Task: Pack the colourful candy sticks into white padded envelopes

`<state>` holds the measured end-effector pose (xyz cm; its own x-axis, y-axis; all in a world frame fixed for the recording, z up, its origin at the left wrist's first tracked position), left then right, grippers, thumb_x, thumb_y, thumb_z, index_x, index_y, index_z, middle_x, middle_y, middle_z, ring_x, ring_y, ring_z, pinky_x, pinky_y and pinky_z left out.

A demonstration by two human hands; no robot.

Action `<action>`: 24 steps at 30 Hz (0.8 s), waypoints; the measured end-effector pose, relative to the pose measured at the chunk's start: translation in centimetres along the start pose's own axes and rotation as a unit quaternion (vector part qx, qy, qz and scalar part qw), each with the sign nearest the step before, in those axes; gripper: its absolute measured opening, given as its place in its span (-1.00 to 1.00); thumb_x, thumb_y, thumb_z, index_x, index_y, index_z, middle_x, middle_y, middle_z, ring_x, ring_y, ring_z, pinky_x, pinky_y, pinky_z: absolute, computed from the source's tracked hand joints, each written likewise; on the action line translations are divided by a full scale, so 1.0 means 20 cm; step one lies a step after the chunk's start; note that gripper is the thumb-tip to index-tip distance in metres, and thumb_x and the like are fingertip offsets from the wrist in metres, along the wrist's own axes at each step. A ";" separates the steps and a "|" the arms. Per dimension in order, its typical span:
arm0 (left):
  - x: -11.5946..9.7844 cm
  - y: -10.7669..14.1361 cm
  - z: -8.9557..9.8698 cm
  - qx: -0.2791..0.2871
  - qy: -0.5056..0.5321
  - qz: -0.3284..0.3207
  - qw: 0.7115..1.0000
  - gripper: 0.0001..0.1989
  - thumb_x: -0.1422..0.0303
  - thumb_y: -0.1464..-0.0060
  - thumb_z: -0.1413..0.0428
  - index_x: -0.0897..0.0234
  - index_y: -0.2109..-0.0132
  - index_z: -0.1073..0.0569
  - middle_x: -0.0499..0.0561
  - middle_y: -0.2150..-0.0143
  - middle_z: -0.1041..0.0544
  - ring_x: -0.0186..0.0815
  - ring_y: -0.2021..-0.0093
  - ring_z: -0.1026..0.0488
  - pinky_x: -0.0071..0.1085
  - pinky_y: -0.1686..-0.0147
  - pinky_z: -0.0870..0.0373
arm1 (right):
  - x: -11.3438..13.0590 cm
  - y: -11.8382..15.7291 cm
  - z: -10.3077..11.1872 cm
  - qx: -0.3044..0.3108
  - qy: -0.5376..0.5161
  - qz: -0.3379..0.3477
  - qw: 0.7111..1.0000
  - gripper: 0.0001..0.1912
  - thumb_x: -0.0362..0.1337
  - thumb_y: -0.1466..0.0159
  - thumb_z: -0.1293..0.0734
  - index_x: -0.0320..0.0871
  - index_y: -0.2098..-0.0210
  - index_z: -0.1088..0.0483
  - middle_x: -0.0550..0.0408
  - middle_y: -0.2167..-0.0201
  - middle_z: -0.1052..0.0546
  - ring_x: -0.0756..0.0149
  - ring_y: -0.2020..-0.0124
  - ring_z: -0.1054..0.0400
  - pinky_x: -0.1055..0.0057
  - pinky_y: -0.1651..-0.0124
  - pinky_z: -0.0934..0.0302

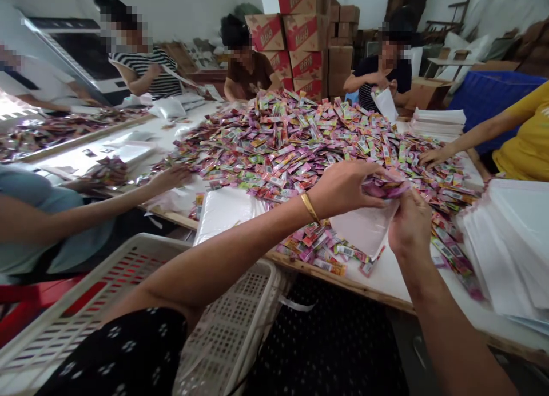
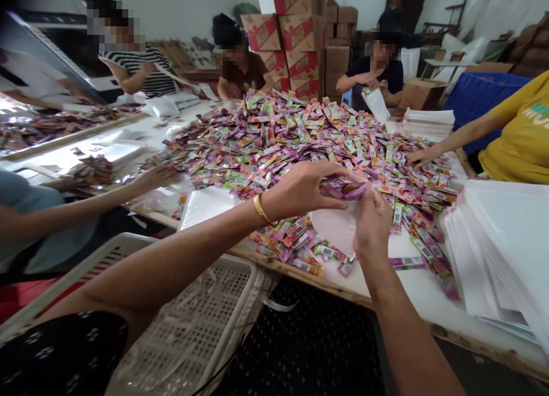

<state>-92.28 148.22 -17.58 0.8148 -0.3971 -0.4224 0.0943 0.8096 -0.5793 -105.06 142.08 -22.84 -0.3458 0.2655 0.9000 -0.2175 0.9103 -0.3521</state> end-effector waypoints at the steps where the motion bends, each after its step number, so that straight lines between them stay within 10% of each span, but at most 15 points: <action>1: 0.00 -0.01 0.00 -0.011 0.009 0.001 1.000 -0.63 0.22 -0.06 -0.24 0.21 -0.02 -0.55 0.06 0.03 -0.61 -0.25 0.07 -0.52 -0.40 0.08 -0.37 | 0.01 0.00 0.00 0.004 -0.007 0.000 1.000 -0.74 -0.05 -0.17 -0.40 -0.12 0.34 -0.51 0.11 0.29 -0.57 0.27 0.18 -0.45 0.21 -0.05 -0.33; 14: -0.04 -0.08 -0.12 0.128 -0.047 -0.038 0.990 -0.81 0.33 -0.11 -0.10 0.29 0.41 -0.54 0.03 0.46 -0.54 -0.32 0.41 -0.44 -0.42 0.34 -0.26 | 0.03 0.06 0.03 0.000 0.013 0.009 1.000 -0.74 -0.04 -0.22 -0.38 -0.10 0.30 -0.53 0.09 0.21 -0.58 0.28 0.10 -0.47 0.19 -0.13 -0.30; 20: -0.04 -0.05 0.02 0.101 -0.004 -0.036 0.994 -0.78 0.25 -0.01 -0.21 0.29 0.22 -0.57 -0.01 0.34 -0.56 -0.31 0.29 -0.44 -0.41 0.23 -0.28 | 0.07 0.06 0.04 -0.008 0.005 0.013 1.000 -0.65 0.00 -0.22 -0.38 -0.12 0.17 -0.55 0.04 0.16 -0.59 0.20 0.04 -0.47 0.12 -0.12 -0.33; 24: -0.03 -0.04 0.00 0.121 -0.033 -0.011 0.992 -0.79 0.28 -0.05 -0.18 0.32 0.45 -0.51 -0.04 0.53 -0.46 -0.37 0.40 -0.36 -0.41 0.27 -0.25 | 0.10 0.07 0.01 0.021 -0.010 0.002 1.000 -0.67 -0.02 -0.23 -0.37 -0.11 0.18 -0.55 0.01 0.15 -0.59 0.15 0.01 -0.46 0.07 -0.11 -0.34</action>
<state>-92.83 147.71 -16.91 0.8459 -0.3930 -0.3606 0.2407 0.8846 -0.3995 -106.19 143.79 -21.61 -0.3642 0.2634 0.8933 -0.2543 0.8946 -0.3675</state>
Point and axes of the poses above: each hand's wrist, its own y-axis away from the middle knuckle, its own z-axis out of the back of the hand, x = y × z, the point moved 4 cm from there along -y, towards the middle knuckle
